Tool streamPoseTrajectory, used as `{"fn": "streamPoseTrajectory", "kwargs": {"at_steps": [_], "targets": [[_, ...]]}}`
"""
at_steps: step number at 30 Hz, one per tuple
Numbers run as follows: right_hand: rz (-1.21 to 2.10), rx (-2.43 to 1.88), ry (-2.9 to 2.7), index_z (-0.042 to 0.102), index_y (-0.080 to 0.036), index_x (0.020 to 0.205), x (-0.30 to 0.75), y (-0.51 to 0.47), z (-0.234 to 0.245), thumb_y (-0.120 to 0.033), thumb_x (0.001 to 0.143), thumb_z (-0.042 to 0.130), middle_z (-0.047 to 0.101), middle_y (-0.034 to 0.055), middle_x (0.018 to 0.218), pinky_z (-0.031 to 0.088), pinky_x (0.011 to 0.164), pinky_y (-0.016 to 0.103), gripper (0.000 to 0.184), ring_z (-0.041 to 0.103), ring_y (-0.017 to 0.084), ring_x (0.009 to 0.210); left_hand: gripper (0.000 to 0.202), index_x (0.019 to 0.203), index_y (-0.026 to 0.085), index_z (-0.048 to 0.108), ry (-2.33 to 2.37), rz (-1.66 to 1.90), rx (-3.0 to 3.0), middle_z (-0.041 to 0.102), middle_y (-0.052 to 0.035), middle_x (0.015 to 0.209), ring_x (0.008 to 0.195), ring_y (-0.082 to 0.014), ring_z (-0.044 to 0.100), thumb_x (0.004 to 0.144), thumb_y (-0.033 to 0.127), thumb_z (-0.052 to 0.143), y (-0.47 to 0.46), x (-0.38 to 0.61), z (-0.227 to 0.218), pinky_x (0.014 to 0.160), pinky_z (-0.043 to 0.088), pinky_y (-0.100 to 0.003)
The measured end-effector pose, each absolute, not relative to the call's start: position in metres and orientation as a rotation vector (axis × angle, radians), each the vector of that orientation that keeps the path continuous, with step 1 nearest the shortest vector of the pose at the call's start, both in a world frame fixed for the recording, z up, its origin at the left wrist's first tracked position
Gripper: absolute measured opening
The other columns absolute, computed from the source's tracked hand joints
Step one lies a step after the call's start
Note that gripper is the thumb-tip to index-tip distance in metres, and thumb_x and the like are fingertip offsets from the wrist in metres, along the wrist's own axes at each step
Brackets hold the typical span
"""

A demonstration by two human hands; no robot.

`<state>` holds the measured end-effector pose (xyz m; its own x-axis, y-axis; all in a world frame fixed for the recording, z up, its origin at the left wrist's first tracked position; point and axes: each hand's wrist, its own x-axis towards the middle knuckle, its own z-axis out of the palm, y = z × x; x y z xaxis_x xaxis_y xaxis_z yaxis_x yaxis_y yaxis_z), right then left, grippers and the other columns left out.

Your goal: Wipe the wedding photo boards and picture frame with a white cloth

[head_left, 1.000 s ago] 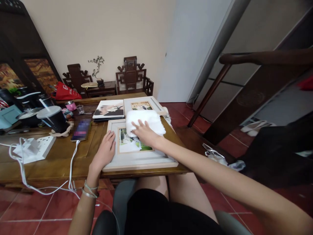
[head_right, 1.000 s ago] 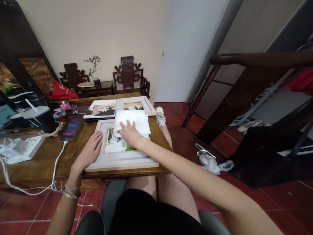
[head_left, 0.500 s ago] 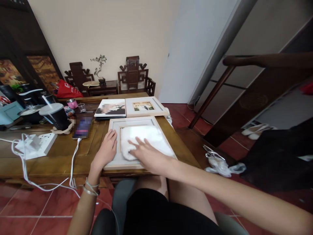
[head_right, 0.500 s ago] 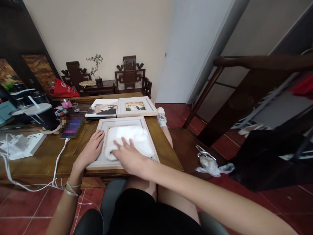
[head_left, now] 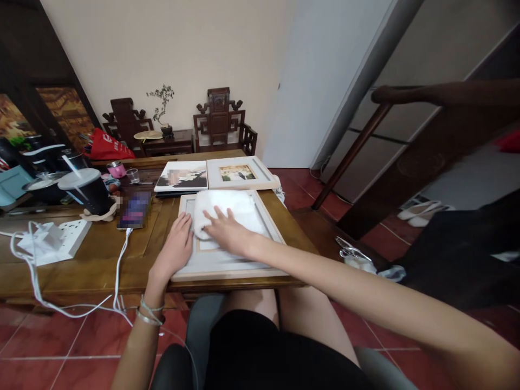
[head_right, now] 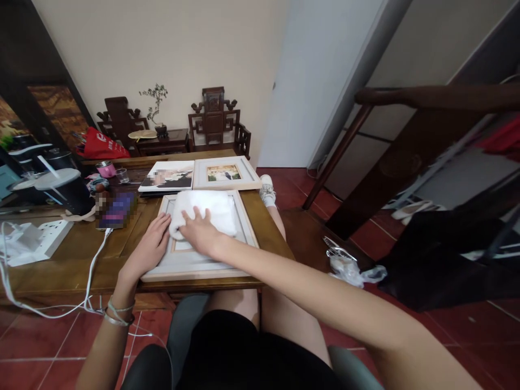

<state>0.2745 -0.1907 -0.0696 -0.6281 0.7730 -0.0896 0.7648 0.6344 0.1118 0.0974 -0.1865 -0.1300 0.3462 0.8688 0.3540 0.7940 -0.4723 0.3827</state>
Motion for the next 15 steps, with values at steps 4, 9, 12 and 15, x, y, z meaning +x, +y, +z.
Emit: {"fn": "streamPoseTrajectory", "kwargs": {"at_steps": [4,9,12,15], "targets": [[-0.193,1.051,2.707,0.058,-0.011,0.122,0.295,-0.240,-0.041,0.007,0.077,0.043,0.037,0.0214,0.146,0.035,0.101,0.061,0.050,0.026,0.041,0.137,0.047,0.134,0.006,0.044,1.524,0.793,2.463,0.042,-0.0185,0.145,0.140,-0.0258,0.030,0.093,0.025,0.031,-0.186,0.097,-0.132,0.116,0.025,-0.046],[-0.441,1.018,2.755,0.060,-0.014,0.120,0.311,-0.241,-0.029,0.006,0.077,0.041,0.065,0.0163,0.111,0.048,0.092,0.040,0.051,0.051,0.029,0.123,0.051,0.142,0.009,0.034,1.484,0.786,2.383,0.029,-0.0160,0.153,0.144,-0.0240,0.020,0.097,0.032,0.028,-0.191,0.098,-0.126,0.117,0.020,-0.046],[-0.192,1.174,2.824,0.055,-0.013,0.125,0.298,-0.208,-0.048,0.009,0.075,0.040,0.050,0.0183,0.136,0.043,0.097,0.049,0.056,0.036,0.033,0.134,0.055,0.148,0.015,0.022,1.425,0.831,2.313,0.017,-0.0103,0.158,0.145,-0.0207,0.014,0.098,0.040,0.025,-0.195,0.100,-0.118,0.119,0.015,-0.042],[0.140,1.341,2.829,0.054,-0.010,0.127,0.274,-0.171,-0.064,0.007,0.080,0.039,0.027,0.0174,0.153,0.031,0.102,0.064,0.052,0.022,0.039,0.139,0.059,0.150,0.018,0.016,1.411,0.859,2.258,0.015,-0.0083,0.158,0.145,-0.0193,0.013,0.098,0.046,0.024,-0.197,0.102,-0.112,0.119,0.012,-0.040]]}}
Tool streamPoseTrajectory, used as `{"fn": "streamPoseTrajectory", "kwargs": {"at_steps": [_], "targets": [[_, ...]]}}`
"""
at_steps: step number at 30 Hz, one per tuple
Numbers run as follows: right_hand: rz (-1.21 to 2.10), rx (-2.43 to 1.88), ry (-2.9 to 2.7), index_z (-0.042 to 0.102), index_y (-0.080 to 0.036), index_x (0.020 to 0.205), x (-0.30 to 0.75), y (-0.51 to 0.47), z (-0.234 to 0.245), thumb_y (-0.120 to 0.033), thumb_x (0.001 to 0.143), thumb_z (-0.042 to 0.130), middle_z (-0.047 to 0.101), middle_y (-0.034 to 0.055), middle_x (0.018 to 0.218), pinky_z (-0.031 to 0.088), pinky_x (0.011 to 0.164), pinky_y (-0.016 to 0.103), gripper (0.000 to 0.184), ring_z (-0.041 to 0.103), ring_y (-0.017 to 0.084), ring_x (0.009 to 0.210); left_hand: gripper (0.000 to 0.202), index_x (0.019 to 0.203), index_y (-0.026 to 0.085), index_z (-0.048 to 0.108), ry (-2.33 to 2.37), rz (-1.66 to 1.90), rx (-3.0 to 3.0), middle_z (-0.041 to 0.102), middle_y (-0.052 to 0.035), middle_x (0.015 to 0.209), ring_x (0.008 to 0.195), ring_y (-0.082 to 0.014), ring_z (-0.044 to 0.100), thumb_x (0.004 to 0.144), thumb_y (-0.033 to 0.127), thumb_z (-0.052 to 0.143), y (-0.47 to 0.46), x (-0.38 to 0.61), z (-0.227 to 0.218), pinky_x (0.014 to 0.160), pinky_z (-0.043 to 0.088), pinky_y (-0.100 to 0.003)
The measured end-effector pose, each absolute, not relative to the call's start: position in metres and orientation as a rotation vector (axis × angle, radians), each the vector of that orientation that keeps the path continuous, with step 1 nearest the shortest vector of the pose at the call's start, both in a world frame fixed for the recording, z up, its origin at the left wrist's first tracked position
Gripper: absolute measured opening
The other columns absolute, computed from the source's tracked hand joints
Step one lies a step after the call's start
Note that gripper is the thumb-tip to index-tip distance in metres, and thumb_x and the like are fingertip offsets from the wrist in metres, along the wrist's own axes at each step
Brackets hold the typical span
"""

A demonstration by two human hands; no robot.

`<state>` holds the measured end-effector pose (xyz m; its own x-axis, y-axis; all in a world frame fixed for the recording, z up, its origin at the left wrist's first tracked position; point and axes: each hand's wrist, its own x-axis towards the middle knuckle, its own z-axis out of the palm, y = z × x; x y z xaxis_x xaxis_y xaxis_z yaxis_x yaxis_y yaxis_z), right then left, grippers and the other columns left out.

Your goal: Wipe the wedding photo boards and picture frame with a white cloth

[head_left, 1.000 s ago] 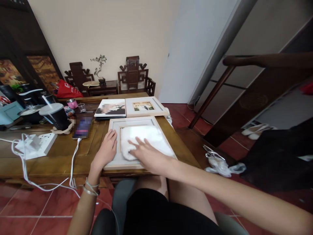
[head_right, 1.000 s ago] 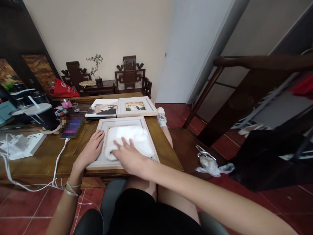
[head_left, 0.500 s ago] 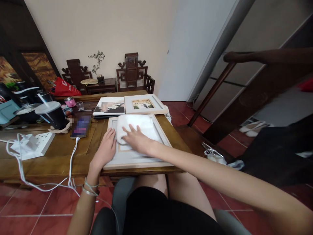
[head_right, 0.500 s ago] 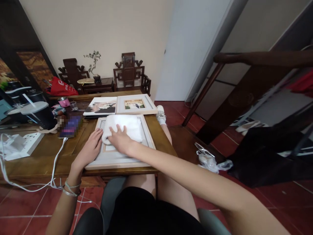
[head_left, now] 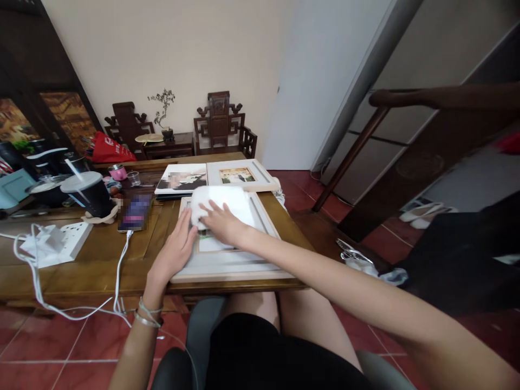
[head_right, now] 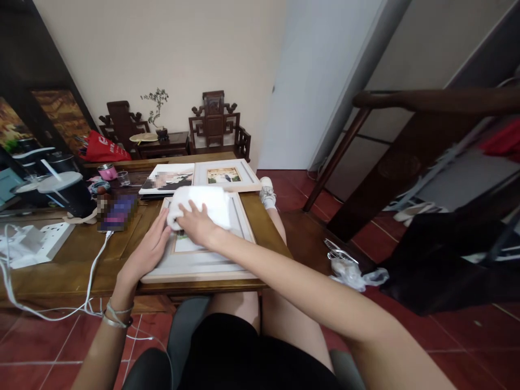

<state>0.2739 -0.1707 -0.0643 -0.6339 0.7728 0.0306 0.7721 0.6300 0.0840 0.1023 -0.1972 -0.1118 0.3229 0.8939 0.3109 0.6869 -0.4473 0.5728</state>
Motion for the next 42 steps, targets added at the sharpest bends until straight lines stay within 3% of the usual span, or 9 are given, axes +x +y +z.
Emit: {"fn": "streamPoseTrajectory", "kwargs": {"at_steps": [4,13,17,20,25,28,32,37,42], "targets": [[0.233,1.407,2.829,0.052,-0.007,0.131,0.251,-0.151,-0.068,-0.001,0.089,0.036,0.029,0.0201,0.151,0.024,0.103,0.068,0.045,0.021,0.041,0.138,0.064,0.150,0.017,0.013,1.420,0.856,2.217,0.014,-0.0091,0.158,0.146,-0.0200,0.013,0.097,0.051,0.025,-0.197,0.104,-0.109,0.119,0.012,-0.040],[0.048,1.186,2.788,0.063,-0.013,0.118,0.252,-0.230,-0.048,-0.003,0.082,0.050,0.042,0.0219,0.142,0.038,0.094,0.067,0.039,0.034,0.043,0.132,0.065,0.148,0.015,0.026,1.371,1.037,2.065,0.025,-0.0078,0.155,0.143,-0.0195,0.022,0.096,0.055,0.016,-0.197,0.105,-0.102,0.118,0.016,-0.039],[-0.161,1.042,2.752,0.064,-0.014,0.111,0.253,-0.256,-0.025,-0.005,0.079,0.057,0.054,0.0203,0.130,0.046,0.088,0.061,0.034,0.046,0.041,0.122,0.066,0.144,0.016,0.035,1.366,1.009,1.929,0.040,-0.0082,0.148,0.138,-0.0195,0.035,0.097,0.051,0.006,-0.194,0.099,-0.105,0.116,0.023,-0.040],[-0.202,1.007,2.811,0.066,-0.012,0.104,0.252,-0.271,-0.018,-0.004,0.079,0.056,0.060,0.0200,0.120,0.047,0.088,0.058,0.028,0.052,0.039,0.115,0.057,0.134,0.016,0.050,1.455,0.995,1.976,0.048,-0.0087,0.143,0.137,-0.0212,0.038,0.097,0.049,0.023,-0.189,0.100,-0.109,0.116,0.025,-0.040],[-0.216,1.112,2.771,0.065,-0.011,0.106,0.263,-0.282,-0.024,-0.005,0.074,0.062,0.059,0.0196,0.121,0.041,0.094,0.060,0.033,0.047,0.039,0.120,0.049,0.125,0.015,0.057,1.505,0.956,2.162,0.054,-0.0101,0.137,0.138,-0.0209,0.036,0.097,0.041,0.027,-0.187,0.105,-0.112,0.115,0.026,-0.041],[-0.237,1.186,2.642,0.066,-0.013,0.104,0.280,-0.283,-0.025,-0.005,0.064,0.072,0.061,0.0180,0.115,0.041,0.093,0.059,0.041,0.051,0.039,0.114,0.049,0.127,0.011,0.054,1.508,0.924,2.246,0.052,-0.0128,0.138,0.138,-0.0216,0.035,0.096,0.040,0.029,-0.188,0.107,-0.114,0.116,0.024,-0.041],[-0.200,1.259,2.702,0.067,-0.013,0.095,0.288,-0.286,-0.019,0.000,0.070,0.063,0.063,0.0191,0.111,0.044,0.091,0.054,0.028,0.057,0.034,0.106,0.051,0.130,0.012,0.052,1.532,0.975,2.122,0.049,-0.0112,0.142,0.138,-0.0201,0.035,0.096,0.042,0.027,-0.189,0.109,-0.113,0.116,0.023,-0.041],[-0.222,1.078,2.903,0.065,-0.011,0.098,0.263,-0.286,-0.026,-0.005,0.079,0.052,0.063,0.0195,0.111,0.044,0.089,0.056,0.024,0.056,0.035,0.108,0.052,0.130,0.015,0.052,1.538,1.013,2.023,0.048,-0.0100,0.142,0.137,-0.0191,0.037,0.097,0.044,0.024,-0.192,0.109,-0.109,0.116,0.025,-0.039],[-0.128,1.130,2.943,0.064,-0.013,0.101,0.271,-0.288,-0.046,-0.007,0.074,0.059,0.059,0.0190,0.122,0.036,0.098,0.058,0.028,0.046,0.036,0.122,0.047,0.124,0.017,0.057,1.511,0.939,2.221,0.055,-0.0091,0.136,0.137,-0.0211,0.036,0.096,0.040,0.027,-0.191,0.109,-0.110,0.116,0.024,-0.042]]}}
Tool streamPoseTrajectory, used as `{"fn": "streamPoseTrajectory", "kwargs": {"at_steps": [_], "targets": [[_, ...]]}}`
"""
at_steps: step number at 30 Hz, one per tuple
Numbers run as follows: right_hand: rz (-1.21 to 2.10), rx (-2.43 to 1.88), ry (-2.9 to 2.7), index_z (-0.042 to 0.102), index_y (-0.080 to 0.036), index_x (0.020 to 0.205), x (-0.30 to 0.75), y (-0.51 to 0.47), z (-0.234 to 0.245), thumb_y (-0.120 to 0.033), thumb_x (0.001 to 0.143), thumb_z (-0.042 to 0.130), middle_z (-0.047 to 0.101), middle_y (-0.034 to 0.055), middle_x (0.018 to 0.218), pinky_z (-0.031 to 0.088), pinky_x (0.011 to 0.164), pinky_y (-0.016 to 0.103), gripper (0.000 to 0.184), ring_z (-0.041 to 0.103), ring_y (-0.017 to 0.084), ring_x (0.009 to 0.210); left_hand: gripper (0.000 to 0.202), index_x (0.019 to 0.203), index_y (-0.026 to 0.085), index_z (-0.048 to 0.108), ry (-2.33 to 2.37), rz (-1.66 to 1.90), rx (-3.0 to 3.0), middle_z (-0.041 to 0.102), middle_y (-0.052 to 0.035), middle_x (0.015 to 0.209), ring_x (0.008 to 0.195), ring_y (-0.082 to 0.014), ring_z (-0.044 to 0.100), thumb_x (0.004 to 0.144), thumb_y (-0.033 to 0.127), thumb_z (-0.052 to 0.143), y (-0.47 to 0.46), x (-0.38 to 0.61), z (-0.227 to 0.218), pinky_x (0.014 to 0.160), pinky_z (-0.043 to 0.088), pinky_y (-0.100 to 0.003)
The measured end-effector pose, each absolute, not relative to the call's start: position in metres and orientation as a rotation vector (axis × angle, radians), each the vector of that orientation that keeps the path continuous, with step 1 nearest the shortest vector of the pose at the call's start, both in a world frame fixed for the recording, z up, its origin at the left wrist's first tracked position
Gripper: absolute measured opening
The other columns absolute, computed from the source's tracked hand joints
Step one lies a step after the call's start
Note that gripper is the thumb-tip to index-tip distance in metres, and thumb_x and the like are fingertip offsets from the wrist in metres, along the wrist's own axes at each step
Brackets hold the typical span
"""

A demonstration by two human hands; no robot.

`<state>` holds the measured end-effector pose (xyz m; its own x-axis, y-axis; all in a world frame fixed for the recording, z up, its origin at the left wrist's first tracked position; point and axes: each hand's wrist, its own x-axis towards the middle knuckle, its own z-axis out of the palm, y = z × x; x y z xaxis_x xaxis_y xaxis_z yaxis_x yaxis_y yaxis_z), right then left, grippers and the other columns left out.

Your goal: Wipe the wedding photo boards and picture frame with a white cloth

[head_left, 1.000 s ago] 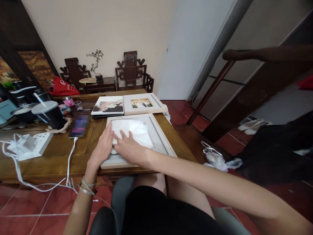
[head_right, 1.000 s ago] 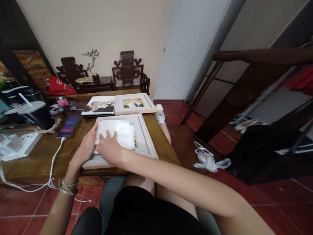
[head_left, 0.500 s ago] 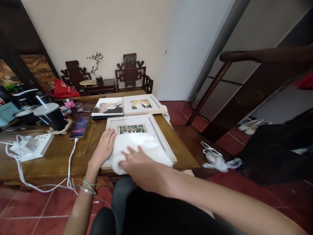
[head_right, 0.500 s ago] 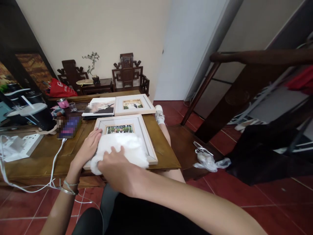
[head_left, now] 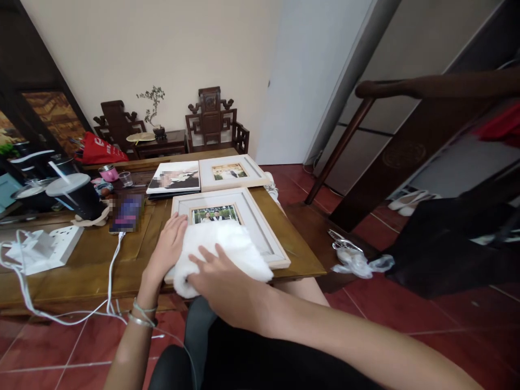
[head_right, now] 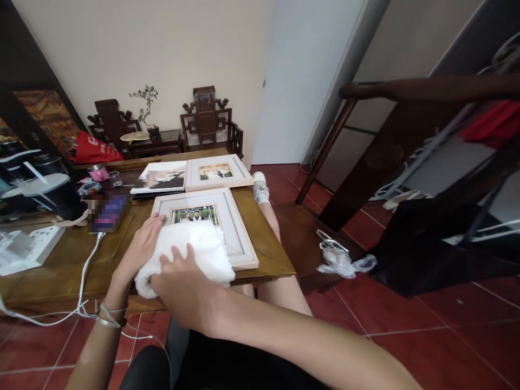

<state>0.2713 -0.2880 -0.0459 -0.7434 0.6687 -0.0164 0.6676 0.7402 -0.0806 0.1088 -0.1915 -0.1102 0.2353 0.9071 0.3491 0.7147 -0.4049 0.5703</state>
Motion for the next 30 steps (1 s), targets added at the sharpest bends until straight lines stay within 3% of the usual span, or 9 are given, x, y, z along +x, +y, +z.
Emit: {"fn": "streamPoseTrajectory", "kwargs": {"at_steps": [4,9,17,21,24,30], "targets": [[0.222,-1.244,-2.887,0.065,-0.017,0.102,0.319,-0.294,-0.047,-0.002,0.073,0.055,0.056,0.0159,0.129,0.035,0.102,0.056,0.035,0.043,0.035,0.128,0.046,0.125,0.012,0.055,1.536,0.853,2.319,0.052,-0.0136,0.138,0.138,-0.0241,0.034,0.094,0.039,0.034,-0.191,0.111,-0.113,0.115,0.025,-0.045],[0.224,-1.413,-2.848,0.068,-0.015,0.096,0.360,-0.297,-0.037,0.006,0.074,0.047,0.062,0.0185,0.118,0.039,0.102,0.050,0.037,0.049,0.032,0.123,0.045,0.128,0.011,0.052,1.560,0.833,2.360,0.050,-0.0154,0.139,0.139,-0.0251,0.032,0.093,0.036,0.037,-0.190,0.110,-0.118,0.115,0.026,-0.046],[0.199,-1.073,-2.955,0.065,-0.012,0.103,0.298,-0.279,-0.051,0.000,0.074,0.052,0.051,0.0197,0.135,0.030,0.106,0.057,0.034,0.039,0.036,0.130,0.048,0.133,0.008,0.048,1.511,0.783,2.382,0.044,-0.0148,0.144,0.142,-0.0219,0.027,0.091,0.021,0.029,-0.186,0.105,-0.121,0.116,0.023,-0.042],[0.180,-1.062,-2.873,0.066,-0.013,0.096,0.316,-0.284,-0.057,0.000,0.074,0.051,0.054,0.0180,0.132,0.030,0.107,0.054,0.030,0.040,0.033,0.131,0.051,0.135,0.005,0.045,1.542,0.710,2.403,0.038,-0.0171,0.148,0.143,-0.0234,0.023,0.093,0.031,0.032,-0.187,0.106,-0.117,0.117,0.020,-0.042],[0.180,-1.191,-2.776,0.067,-0.016,0.099,0.358,-0.295,-0.063,0.004,0.070,0.049,0.052,0.0162,0.136,0.028,0.110,0.053,0.040,0.035,0.030,0.135,0.054,0.134,0.006,0.045,1.572,0.689,2.421,0.034,-0.0184,0.150,0.142,-0.0256,0.024,0.093,0.039,0.036,-0.187,0.107,-0.117,0.117,0.021,-0.044],[-0.017,-1.399,-2.727,0.070,-0.018,0.094,0.404,-0.288,-0.072,0.006,0.065,0.048,0.057,0.0145,0.131,0.027,0.112,0.052,0.043,0.033,0.027,0.137,0.052,0.134,0.006,0.045,1.547,0.630,2.464,0.035,-0.0196,0.149,0.143,-0.0264,0.023,0.094,0.038,0.035,-0.184,0.106,-0.119,0.116,0.021,-0.045]]}}
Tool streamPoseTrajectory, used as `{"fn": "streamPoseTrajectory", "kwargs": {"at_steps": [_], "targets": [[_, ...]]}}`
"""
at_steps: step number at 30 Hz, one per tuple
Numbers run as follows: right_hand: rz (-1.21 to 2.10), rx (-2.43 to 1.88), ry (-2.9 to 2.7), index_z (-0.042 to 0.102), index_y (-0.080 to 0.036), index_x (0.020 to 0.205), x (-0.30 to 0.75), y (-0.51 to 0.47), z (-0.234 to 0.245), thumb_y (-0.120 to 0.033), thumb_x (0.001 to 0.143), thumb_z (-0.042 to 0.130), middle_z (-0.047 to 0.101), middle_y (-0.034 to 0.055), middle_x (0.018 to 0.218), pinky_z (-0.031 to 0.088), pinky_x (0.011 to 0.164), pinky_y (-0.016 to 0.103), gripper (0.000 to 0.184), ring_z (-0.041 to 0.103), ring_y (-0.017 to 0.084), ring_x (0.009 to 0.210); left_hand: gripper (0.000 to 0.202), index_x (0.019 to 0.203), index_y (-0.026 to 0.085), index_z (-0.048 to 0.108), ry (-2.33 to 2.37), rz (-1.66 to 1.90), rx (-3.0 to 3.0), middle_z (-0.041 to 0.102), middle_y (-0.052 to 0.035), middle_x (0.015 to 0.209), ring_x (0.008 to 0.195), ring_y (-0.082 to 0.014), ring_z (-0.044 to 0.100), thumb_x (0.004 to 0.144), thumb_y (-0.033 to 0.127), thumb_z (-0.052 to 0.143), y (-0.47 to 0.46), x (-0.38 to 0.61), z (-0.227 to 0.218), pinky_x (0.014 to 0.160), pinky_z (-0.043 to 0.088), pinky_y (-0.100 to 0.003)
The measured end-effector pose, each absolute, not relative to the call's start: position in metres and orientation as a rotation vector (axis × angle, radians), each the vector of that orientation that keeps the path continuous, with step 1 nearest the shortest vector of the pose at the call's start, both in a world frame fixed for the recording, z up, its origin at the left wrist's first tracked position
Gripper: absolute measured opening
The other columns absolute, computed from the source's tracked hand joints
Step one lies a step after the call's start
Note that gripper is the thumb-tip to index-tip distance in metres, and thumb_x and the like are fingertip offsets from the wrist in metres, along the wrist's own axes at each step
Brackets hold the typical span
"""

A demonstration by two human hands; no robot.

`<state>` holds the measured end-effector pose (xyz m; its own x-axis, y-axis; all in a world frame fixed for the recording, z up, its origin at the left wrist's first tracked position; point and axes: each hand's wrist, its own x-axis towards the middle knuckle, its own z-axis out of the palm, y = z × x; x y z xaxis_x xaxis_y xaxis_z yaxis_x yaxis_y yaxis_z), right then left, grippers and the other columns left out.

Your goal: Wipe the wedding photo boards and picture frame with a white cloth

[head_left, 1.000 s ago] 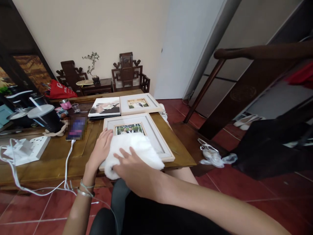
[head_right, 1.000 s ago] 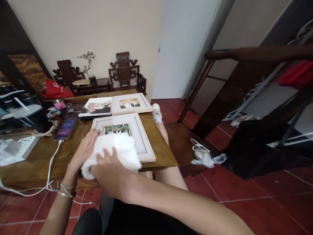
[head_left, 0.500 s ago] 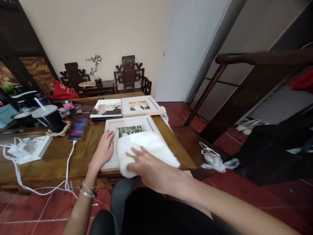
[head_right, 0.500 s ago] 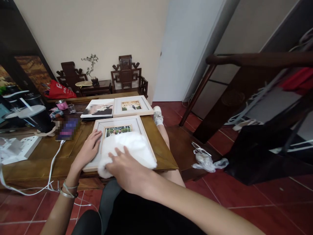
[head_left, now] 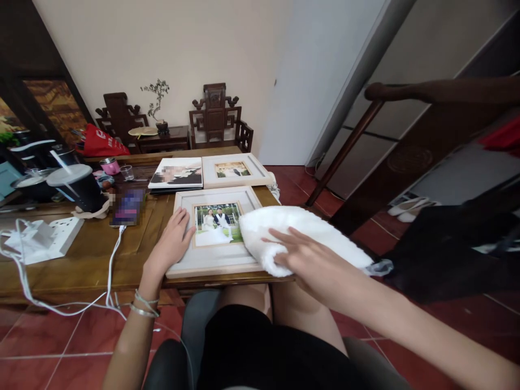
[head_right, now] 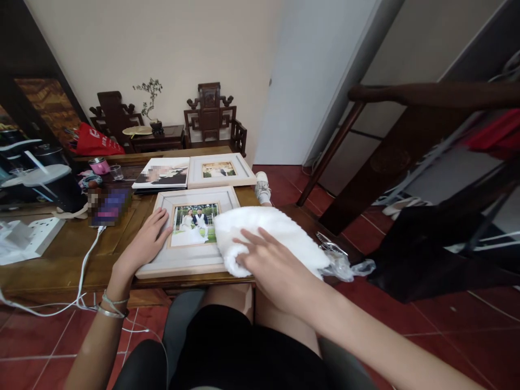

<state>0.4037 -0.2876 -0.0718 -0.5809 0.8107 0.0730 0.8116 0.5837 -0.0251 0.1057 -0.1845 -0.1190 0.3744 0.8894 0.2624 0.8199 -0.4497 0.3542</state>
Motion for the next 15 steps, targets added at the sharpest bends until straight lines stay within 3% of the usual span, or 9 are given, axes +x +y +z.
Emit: {"fn": "streamPoseTrajectory", "kwargs": {"at_steps": [6,11,15], "targets": [[-0.220,-1.478,-2.691,0.069,-0.013,0.087,0.402,-0.222,-0.077,0.010,0.065,0.042,0.052,0.0159,0.137,0.030,0.110,0.051,0.042,0.034,0.030,0.136,0.049,0.133,0.010,0.046,1.509,0.688,2.467,0.038,-0.0167,0.148,0.143,-0.0262,0.024,0.093,0.037,0.036,-0.184,0.103,-0.122,0.116,0.023,-0.046],[-0.280,-1.657,-2.501,0.065,-0.007,0.104,0.388,-0.153,-0.064,0.006,0.076,0.043,0.051,0.0242,0.134,0.040,0.101,0.046,0.038,0.043,0.031,0.130,0.051,0.134,0.007,0.045,1.535,0.726,2.415,0.037,-0.0197,0.148,0.142,-0.0257,0.026,0.094,0.037,0.034,-0.185,0.104,-0.123,0.115,0.024,-0.046],[-0.456,-1.321,-2.612,0.065,-0.010,0.107,0.329,-0.129,-0.052,0.004,0.079,0.047,0.033,0.0165,0.150,0.024,0.109,0.053,0.036,0.022,0.032,0.141,0.049,0.134,0.008,0.046,1.534,0.749,2.393,0.040,-0.0181,0.146,0.141,-0.0259,0.027,0.094,0.034,0.035,-0.186,0.105,-0.120,0.115,0.024,-0.048]]}}
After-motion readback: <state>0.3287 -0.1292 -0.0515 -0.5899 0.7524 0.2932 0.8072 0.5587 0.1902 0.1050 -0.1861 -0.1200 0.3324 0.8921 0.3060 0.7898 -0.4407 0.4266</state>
